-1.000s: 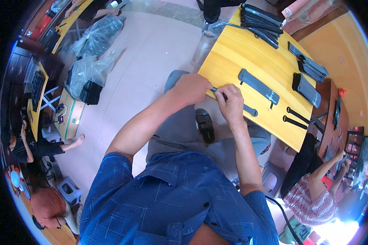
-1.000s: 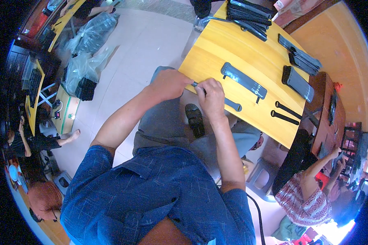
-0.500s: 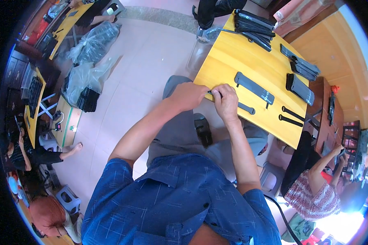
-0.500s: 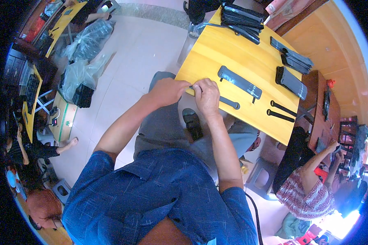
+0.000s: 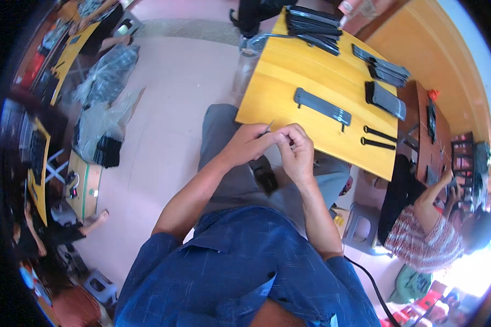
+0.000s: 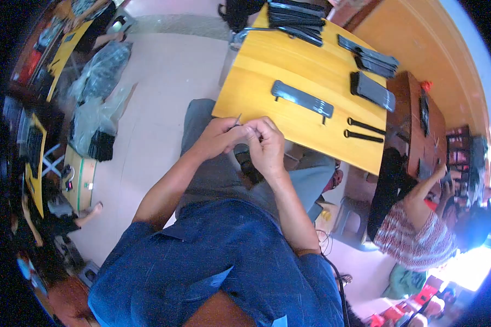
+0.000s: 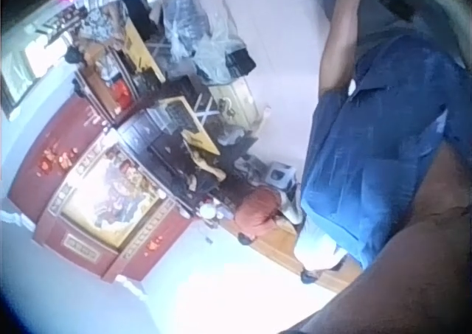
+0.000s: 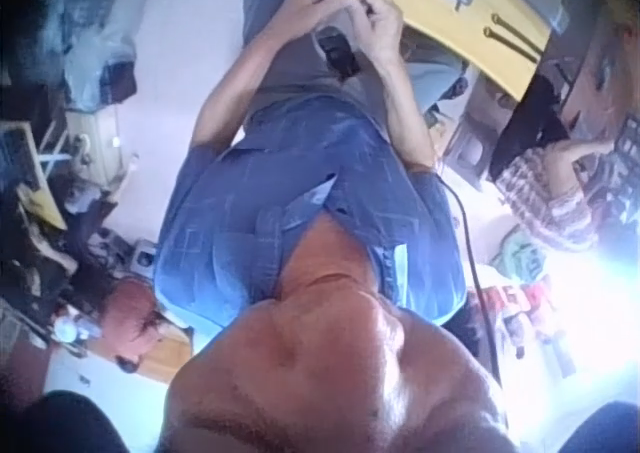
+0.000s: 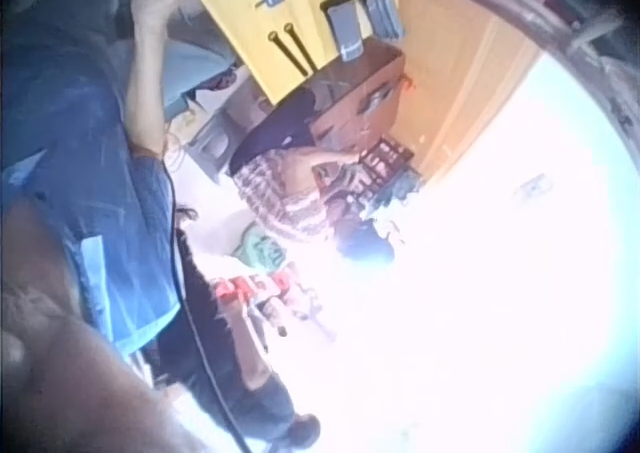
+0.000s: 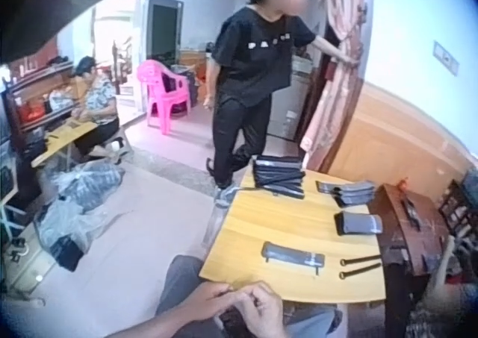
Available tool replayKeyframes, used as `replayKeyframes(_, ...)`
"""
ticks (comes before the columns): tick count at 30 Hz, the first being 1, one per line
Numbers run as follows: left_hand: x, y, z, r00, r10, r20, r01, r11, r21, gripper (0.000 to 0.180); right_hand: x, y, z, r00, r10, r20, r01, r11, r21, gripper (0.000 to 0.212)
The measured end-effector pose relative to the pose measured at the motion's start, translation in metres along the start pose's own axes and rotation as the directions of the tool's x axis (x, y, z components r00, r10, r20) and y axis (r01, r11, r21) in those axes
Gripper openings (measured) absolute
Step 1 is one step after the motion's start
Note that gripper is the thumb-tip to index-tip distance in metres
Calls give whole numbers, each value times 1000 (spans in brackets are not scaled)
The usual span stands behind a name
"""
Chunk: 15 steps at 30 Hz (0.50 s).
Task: Assembling black plastic handles by inserting metal pins and using a screwdriver.
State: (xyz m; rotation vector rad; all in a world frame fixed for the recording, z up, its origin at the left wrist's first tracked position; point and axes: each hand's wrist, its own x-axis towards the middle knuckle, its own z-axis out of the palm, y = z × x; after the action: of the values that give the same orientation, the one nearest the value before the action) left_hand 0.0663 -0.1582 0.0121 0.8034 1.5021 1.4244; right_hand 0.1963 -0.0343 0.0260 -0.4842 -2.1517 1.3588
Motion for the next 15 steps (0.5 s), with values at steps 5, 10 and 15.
replayKeyframes(5,-10,5,19,990,131,-46,-132,991,-29,34,-13,-1,-6,997,14,-73,-9,998,69,8)
replayKeyframes(10,-15,16,35,920,382,-84,-364,916,168,27,-27,4,-1,985,170,-41,-140,905,403,16)
replayKeyframes(15,-8,18,50,736,675,-57,-563,656,503,33,-29,-3,-6,971,218,-100,-142,859,492,18)
